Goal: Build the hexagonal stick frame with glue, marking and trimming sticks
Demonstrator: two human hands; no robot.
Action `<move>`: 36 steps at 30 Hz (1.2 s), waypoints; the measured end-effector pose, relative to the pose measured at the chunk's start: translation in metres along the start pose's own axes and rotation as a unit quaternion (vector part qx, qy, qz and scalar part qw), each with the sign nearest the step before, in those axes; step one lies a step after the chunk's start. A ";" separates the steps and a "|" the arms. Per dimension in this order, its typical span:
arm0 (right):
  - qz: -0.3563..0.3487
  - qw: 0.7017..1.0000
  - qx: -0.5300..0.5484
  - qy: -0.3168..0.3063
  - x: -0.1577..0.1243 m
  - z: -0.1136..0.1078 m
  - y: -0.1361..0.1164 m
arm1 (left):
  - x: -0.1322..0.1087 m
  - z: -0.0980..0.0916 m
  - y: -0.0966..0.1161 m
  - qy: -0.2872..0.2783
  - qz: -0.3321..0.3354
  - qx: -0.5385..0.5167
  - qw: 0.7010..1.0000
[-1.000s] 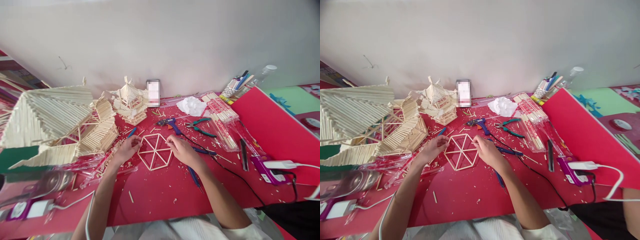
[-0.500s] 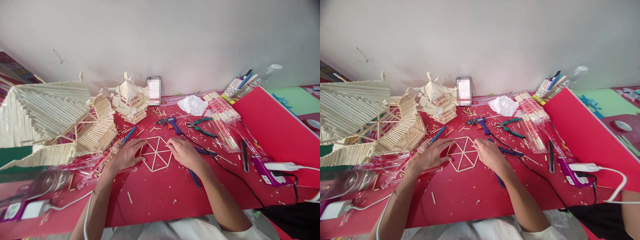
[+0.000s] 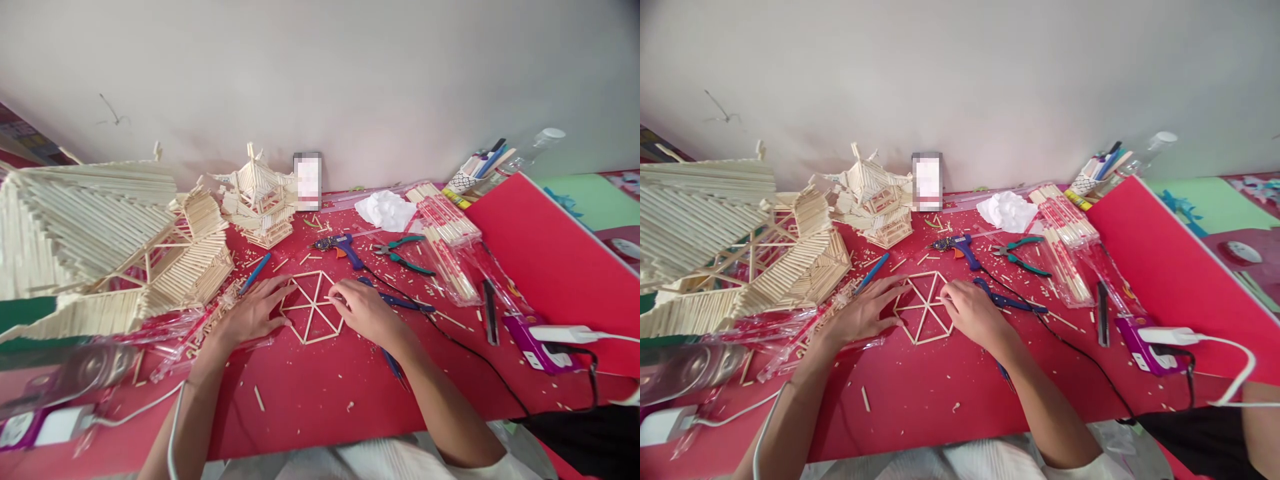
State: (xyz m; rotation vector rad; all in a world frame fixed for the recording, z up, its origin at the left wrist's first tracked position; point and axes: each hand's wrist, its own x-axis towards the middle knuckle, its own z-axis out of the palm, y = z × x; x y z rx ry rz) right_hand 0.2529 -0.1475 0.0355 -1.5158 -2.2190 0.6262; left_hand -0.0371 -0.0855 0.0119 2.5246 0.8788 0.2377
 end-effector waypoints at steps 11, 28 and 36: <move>0.005 0.999 -0.007 -0.033 0.002 0.011 0.001 | 0.002 0.001 -0.008 0.106 -0.025 -0.035 0.993; -0.059 0.998 -0.022 -0.025 0.002 0.018 -0.011 | 0.005 0.001 -0.013 0.301 -0.191 -0.070 0.932; -0.039 0.998 -0.024 -0.052 0.001 0.013 -0.013 | -0.001 -0.007 -0.017 0.315 -0.178 -0.045 0.931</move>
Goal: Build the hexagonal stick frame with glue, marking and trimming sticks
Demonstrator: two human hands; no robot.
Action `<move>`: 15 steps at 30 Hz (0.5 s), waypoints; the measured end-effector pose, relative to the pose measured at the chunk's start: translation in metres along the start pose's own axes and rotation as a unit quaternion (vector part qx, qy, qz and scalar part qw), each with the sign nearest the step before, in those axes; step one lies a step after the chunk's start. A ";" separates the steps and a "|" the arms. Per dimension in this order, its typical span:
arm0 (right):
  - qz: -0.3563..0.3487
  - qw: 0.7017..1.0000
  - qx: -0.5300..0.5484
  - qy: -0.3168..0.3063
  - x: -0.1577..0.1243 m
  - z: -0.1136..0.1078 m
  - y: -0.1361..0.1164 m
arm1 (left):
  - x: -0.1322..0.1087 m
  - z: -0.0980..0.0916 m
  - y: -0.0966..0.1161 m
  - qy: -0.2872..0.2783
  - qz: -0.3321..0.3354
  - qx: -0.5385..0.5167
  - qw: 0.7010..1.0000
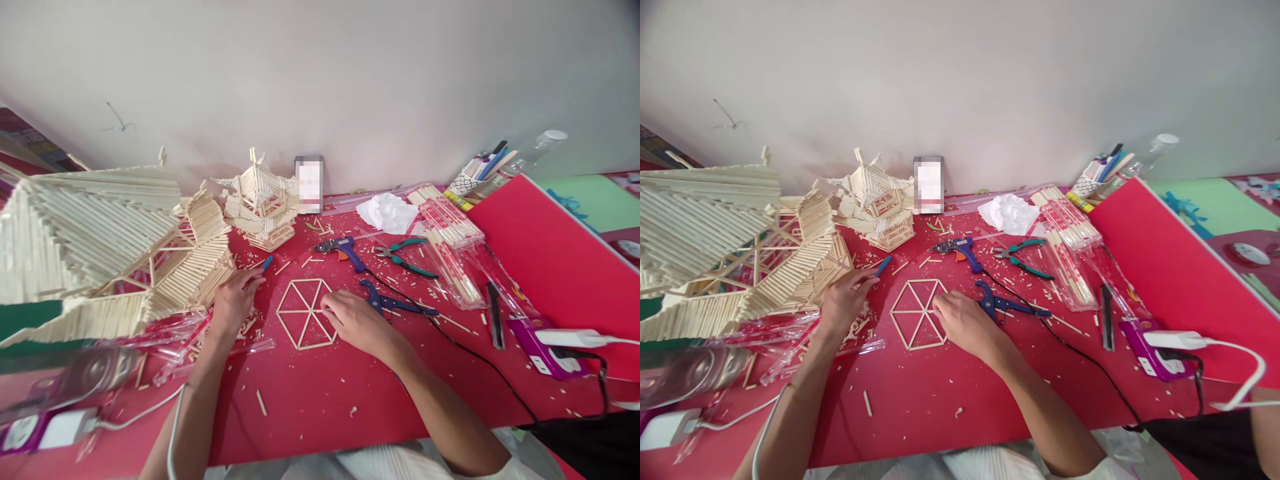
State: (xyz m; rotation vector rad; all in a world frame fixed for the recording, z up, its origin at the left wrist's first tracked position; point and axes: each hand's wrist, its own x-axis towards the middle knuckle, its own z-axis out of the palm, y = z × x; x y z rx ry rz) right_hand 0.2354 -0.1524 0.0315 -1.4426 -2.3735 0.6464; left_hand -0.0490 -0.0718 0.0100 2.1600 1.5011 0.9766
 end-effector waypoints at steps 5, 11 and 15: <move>0.003 1.000 -0.003 -0.009 -0.001 -0.002 -0.001 | -0.003 0.012 0.003 -0.034 0.040 0.027 0.998; -0.002 0.999 -0.025 -0.027 0.000 -0.005 -0.003 | -0.007 0.033 0.014 -0.111 0.054 0.063 0.990; -0.011 0.999 -0.029 -0.031 0.000 -0.007 -0.005 | -0.005 0.043 0.019 -0.138 0.032 0.060 0.988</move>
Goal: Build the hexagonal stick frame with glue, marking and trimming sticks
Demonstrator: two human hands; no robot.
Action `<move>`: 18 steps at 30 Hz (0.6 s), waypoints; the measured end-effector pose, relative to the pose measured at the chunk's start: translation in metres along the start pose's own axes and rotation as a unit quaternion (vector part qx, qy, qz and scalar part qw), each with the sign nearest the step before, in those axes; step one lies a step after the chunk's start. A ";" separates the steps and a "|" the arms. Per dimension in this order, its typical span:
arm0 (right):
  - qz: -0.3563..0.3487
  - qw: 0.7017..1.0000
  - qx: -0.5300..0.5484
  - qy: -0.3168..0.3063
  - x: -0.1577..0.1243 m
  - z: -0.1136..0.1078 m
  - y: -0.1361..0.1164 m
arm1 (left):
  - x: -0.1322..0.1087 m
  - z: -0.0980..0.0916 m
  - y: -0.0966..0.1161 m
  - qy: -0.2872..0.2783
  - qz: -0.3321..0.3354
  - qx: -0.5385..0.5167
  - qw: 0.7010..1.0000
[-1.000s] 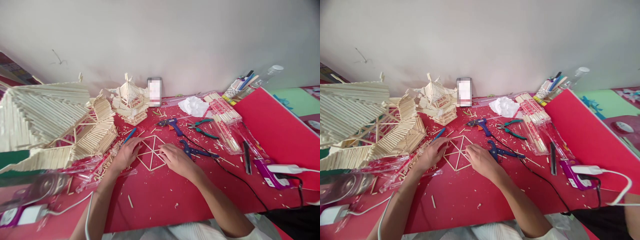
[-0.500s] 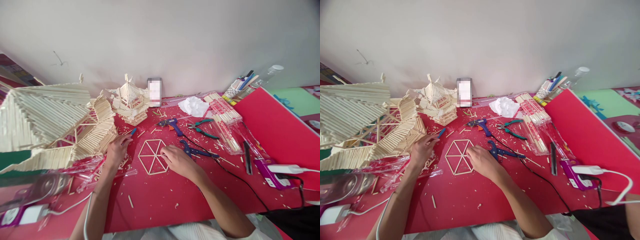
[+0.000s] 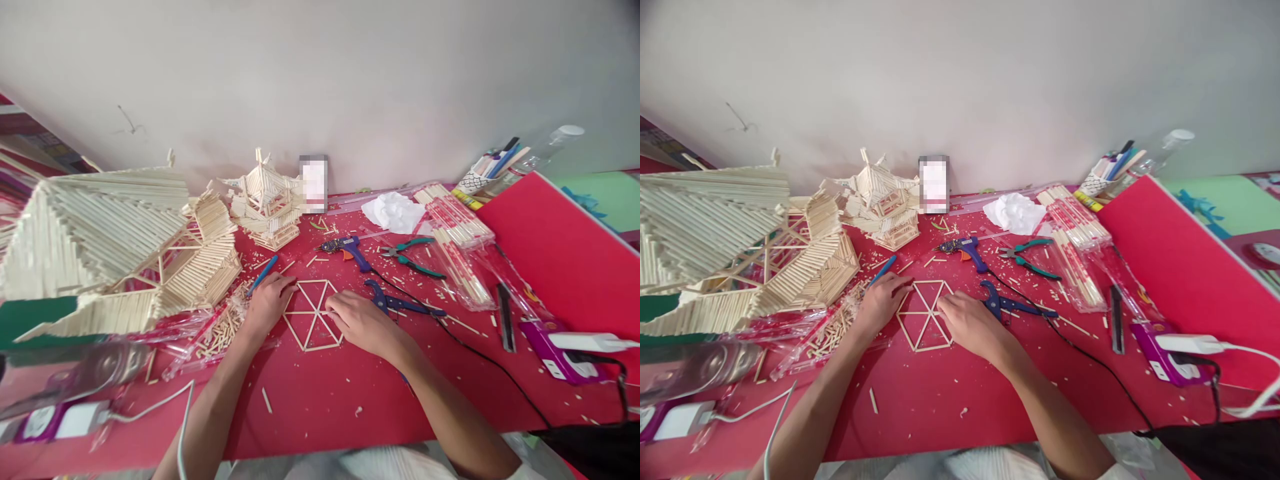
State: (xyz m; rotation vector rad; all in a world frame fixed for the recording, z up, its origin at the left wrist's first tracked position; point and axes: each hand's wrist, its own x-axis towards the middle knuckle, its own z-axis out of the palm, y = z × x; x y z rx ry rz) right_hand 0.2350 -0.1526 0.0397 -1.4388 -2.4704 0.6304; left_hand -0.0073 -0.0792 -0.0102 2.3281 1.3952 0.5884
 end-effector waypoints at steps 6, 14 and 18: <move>-0.006 1.000 0.000 0.010 0.000 0.000 -0.001 | 0.012 0.004 0.005 0.012 -0.018 -0.003 1.000; -0.001 1.000 -0.014 0.001 -0.002 0.001 -0.001 | 0.015 0.001 0.006 0.014 -0.034 -0.025 0.999; -0.003 1.000 -0.013 0.003 -0.001 0.001 0.000 | 0.017 0.005 0.004 0.025 -0.024 -0.004 0.999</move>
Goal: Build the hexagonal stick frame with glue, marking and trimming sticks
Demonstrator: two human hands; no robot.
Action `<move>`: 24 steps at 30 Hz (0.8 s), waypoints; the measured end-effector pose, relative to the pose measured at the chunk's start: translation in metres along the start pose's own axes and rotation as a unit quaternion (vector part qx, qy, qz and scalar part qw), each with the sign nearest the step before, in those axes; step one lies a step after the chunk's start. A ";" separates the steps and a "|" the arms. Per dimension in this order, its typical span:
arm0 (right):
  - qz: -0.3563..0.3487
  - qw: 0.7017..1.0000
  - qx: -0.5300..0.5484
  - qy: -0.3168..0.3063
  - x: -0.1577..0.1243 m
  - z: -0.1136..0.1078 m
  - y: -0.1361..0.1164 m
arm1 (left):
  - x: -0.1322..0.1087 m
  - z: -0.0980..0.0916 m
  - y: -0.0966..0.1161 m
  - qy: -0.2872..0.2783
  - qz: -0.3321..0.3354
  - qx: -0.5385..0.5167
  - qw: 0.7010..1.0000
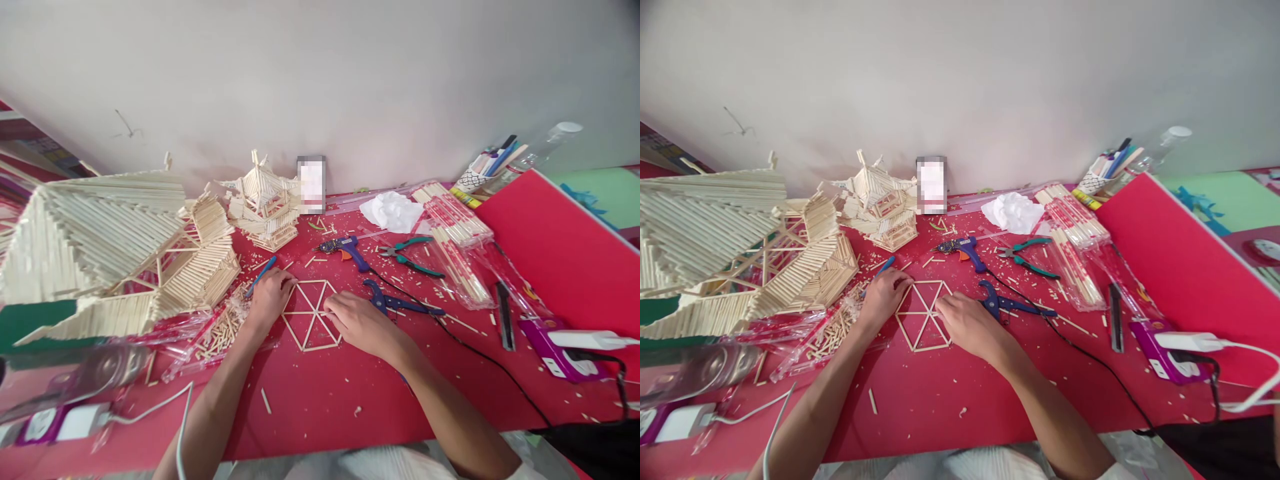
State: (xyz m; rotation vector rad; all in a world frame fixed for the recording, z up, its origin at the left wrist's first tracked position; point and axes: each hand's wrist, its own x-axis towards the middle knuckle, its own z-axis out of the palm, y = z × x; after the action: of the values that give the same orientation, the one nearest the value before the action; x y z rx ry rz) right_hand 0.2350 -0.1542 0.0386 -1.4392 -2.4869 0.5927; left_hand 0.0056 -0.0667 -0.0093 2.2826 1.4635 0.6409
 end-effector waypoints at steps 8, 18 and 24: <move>0.006 1.000 0.016 0.001 -0.001 0.001 0.001 | -0.005 -0.010 -0.006 0.037 -0.019 0.054 0.998; -0.069 0.992 0.033 0.105 0.022 0.007 0.001 | -0.004 -0.024 0.000 0.010 -0.066 -0.258 0.964; -0.091 0.990 -0.019 0.105 0.038 0.019 0.004 | -0.005 -0.022 0.009 -0.035 -0.106 -0.433 0.895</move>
State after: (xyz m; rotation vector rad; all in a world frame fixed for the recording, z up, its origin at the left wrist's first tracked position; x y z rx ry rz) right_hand 0.2123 -0.1245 0.0186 -1.1993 -2.4375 0.3402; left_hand -0.0015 -0.0741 0.0127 1.4162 1.0511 0.8978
